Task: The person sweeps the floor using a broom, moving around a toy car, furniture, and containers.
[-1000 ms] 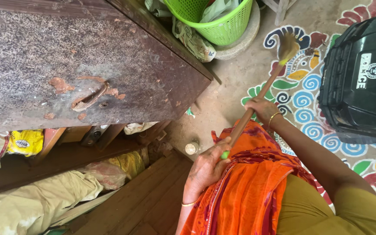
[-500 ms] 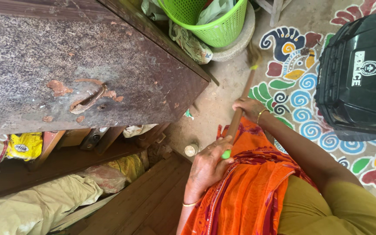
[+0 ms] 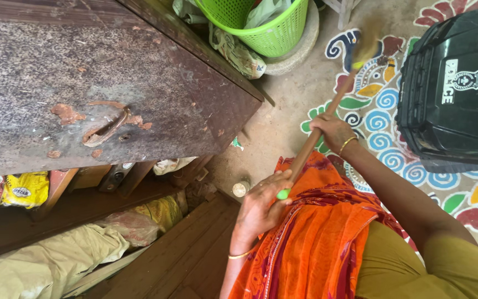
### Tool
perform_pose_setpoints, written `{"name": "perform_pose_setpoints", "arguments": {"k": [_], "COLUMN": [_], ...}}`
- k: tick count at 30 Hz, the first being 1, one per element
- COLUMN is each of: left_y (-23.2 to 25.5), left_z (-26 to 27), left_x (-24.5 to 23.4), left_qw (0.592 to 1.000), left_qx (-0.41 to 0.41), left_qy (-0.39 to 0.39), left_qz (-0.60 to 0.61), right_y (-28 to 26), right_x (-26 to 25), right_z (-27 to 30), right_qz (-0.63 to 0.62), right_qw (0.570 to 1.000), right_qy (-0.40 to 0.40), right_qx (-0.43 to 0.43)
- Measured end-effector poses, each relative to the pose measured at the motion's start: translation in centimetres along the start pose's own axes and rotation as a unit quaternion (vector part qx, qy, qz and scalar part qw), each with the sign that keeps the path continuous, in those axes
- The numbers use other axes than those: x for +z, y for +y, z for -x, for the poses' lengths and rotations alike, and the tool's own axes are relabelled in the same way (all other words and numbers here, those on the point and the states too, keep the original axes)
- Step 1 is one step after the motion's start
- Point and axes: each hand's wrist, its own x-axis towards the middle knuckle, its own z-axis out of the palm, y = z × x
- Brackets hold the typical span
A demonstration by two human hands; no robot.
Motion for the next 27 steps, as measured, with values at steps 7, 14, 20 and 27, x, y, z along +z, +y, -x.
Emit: {"name": "perform_pose_setpoints", "arguments": {"k": [7,14,20,27], "left_y": [3.5,2.1,2.0,3.6], "left_z": [-1.7,-1.5,-0.6,0.7], "left_x": [-2.2,-0.3,-0.6,-3.1], "left_qw": [0.998,0.997,0.998,1.0], "left_qx": [-0.016,-0.045,-0.06,-0.008], "left_qy": [-0.018,-0.053,-0.019,0.017], "left_qz": [0.05,0.024,0.019,0.017], "right_y": [-2.1,1.1,0.8,-5.7], "right_x": [1.8,1.8,-0.2,-0.7], "right_z": [0.8,3.8,2.3,-1.3], "right_qz": [-0.1,-0.037,0.02,-0.016], "right_qw": [0.994,0.994,0.998,0.99], "right_qy": [-0.049,-0.084,-0.044,-0.133], "right_qx": [0.012,0.057,0.028,0.038]}}
